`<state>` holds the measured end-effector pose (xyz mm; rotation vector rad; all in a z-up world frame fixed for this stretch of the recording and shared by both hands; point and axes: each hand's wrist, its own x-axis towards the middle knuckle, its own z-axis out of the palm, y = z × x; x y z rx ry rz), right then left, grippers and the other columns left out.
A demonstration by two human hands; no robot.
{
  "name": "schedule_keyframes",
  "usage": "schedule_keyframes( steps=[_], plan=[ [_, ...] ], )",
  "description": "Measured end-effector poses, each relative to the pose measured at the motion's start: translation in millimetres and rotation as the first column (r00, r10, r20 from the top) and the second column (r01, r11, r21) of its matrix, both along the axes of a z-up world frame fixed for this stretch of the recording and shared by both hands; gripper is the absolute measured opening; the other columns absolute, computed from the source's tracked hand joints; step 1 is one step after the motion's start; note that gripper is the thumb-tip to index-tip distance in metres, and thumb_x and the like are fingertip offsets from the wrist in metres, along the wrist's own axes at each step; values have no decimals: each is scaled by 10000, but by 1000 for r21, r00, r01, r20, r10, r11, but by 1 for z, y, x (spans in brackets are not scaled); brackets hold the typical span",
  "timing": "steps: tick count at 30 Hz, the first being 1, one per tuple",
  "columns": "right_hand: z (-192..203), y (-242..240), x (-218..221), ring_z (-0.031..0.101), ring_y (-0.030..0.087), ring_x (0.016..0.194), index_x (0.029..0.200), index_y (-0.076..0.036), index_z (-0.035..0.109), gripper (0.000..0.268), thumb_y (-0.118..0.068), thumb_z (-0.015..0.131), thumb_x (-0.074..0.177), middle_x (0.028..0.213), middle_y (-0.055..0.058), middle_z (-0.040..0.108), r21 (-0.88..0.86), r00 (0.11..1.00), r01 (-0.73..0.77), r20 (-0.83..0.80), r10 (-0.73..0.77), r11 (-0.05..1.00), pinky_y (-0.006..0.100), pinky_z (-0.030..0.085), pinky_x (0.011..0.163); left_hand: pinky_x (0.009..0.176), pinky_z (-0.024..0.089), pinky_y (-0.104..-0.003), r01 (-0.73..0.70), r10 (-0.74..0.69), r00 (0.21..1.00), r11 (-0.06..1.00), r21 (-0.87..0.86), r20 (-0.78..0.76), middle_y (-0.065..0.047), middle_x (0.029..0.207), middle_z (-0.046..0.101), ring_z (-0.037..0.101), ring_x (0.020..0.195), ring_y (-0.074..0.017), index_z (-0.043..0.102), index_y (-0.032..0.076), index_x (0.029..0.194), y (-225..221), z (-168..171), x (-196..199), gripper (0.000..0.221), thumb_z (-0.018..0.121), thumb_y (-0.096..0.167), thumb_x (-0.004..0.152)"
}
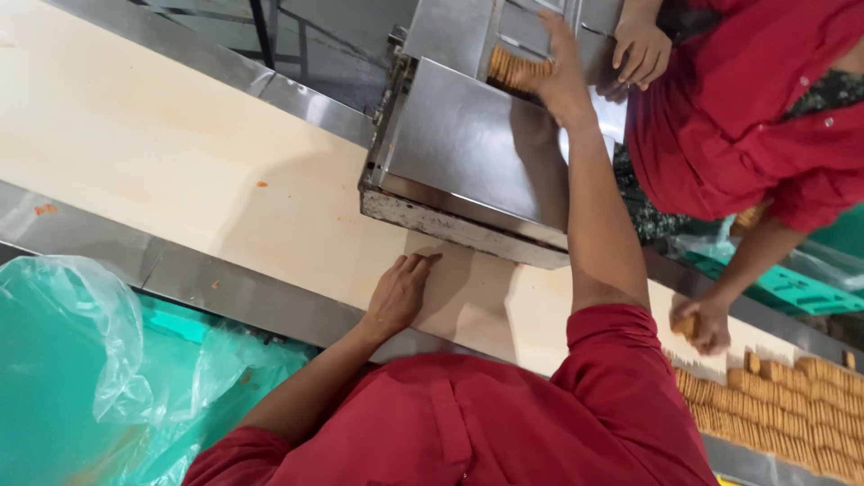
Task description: The person organizes loose biscuits on a conveyor belt into neat rows and feeds them into a packaging machine by hand.
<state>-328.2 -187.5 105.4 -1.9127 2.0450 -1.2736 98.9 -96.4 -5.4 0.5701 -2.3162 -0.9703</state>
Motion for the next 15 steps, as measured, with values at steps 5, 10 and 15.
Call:
schedule_keyframes(
  steps=[5,10,15],
  plan=[
    [8,70,0,526,299,1355,1535,-92,428,551,-53,590,1010,1464,167,498,159,929,262,224,-294,952,385,423,1141,880,501,-474,-13,13,1000,998,59,3,-155,1158,666,610,1013,-383,611,51,1329,2,0,-1,381,507,36,963],
    [8,184,110,540,354,1388,1404,-106,559,294,-112,638,1121,1457,127,568,48,867,287,-437,-239,957,437,421,1203,889,504,-489,32,-32,999,999,-14,11,-165,1206,667,600,1038,-405,635,64,1316,5,-25,-6,428,459,-1,931],
    [-34,281,221,541,328,1356,1383,-67,548,522,62,594,879,1471,156,522,68,971,227,56,-231,972,469,403,1201,919,498,-491,147,-147,988,989,0,52,-177,1188,704,624,1037,-386,664,72,1279,22,-34,-28,285,524,34,1034]
  ],
)
